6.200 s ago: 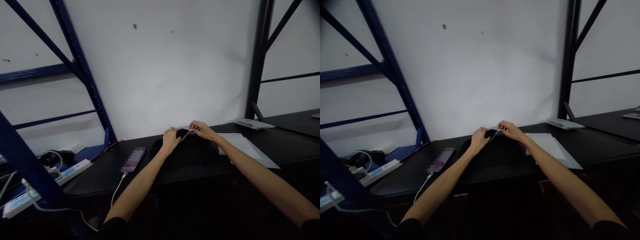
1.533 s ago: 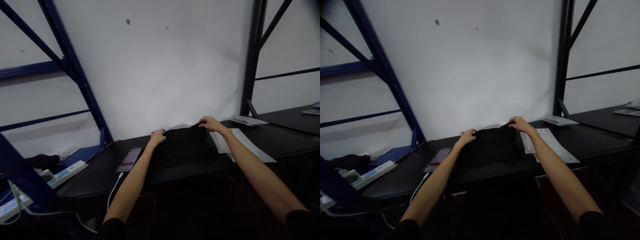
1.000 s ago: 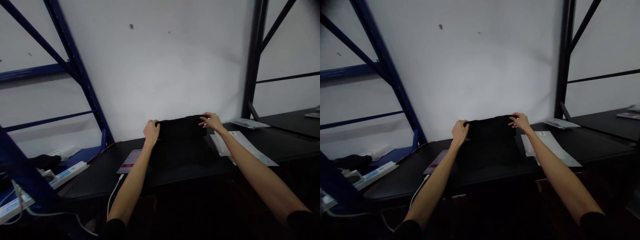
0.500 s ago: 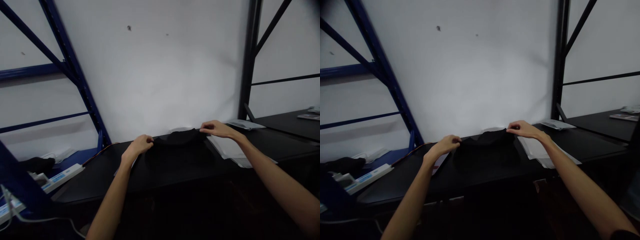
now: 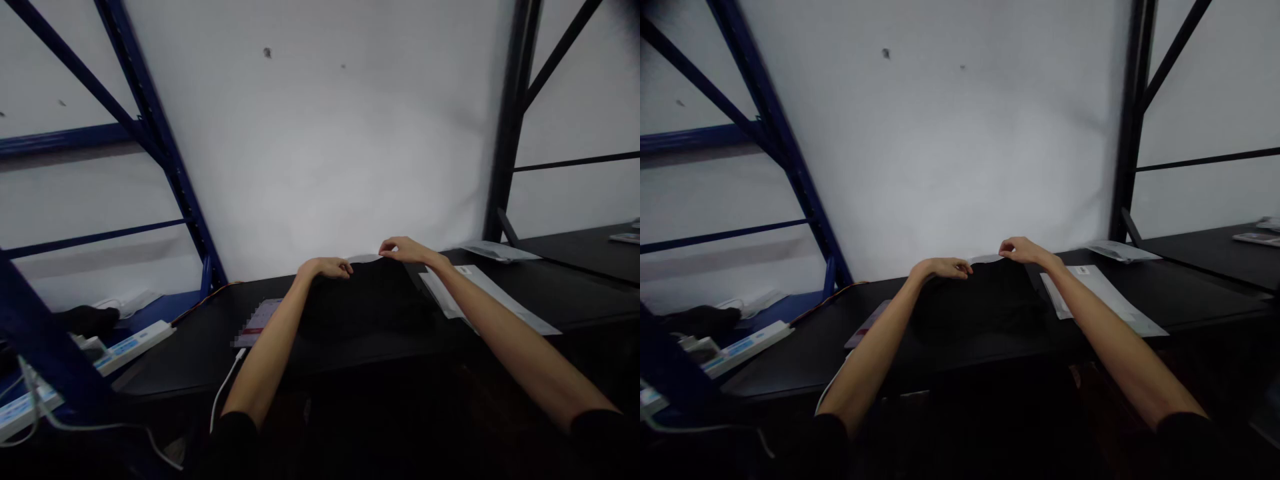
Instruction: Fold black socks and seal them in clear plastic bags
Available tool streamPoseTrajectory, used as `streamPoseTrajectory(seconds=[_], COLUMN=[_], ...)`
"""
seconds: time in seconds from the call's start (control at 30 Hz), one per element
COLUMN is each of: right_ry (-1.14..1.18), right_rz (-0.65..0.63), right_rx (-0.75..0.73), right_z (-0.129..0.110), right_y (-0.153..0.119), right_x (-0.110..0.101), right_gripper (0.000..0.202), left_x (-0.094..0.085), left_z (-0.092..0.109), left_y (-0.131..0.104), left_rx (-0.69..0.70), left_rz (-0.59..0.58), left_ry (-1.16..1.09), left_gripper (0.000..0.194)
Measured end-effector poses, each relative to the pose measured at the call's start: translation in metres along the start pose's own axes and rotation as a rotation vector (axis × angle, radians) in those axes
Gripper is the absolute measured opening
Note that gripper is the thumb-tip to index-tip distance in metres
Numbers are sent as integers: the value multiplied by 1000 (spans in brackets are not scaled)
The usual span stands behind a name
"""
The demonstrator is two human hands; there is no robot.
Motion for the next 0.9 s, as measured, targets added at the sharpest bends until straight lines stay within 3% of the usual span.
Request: streamPoseTrajectory(seconds=[0.07,0.13,0.23,0.33,0.47,0.7,0.8,0.9], right_ry=[-1,9,66,207,519,915,970,943], right_rz=[15,22,16,8,3,-68,-66,20], right_rx=[206,328,551,684,705,763,734,676], right_z=[17,31,57,80,94,92,88,84], right_y=[17,24,17,5,-1,-6,-6,-4], right_x=[18,36,59,67,66,70,71,68], right_gripper=[20,34,53,58,44,31,49,71], left_x=[-1,10,36,56,63,58,59,61], left_z=[1,1,-3,-10,-18,-20,-13,-5], left_y=[26,41,47,45,48,56,53,51], left_rx=[-36,-47,-58,-74,-65,25,61,77], left_rz=[201,300,359,354,329,265,216,160], left_ry=[78,96,102,106,95,79,74,89], left_gripper=[40,49,50,54,55,50,50,50])
Point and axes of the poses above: each hand's wrist, its own y-axis towards the middle knuckle, its own x-axis out of the palm, z = x × y, the point moved 5 cm from there along y, towards the middle knuckle, and after that the axes turned 7 degrees about -y, right-handed, at the moved point
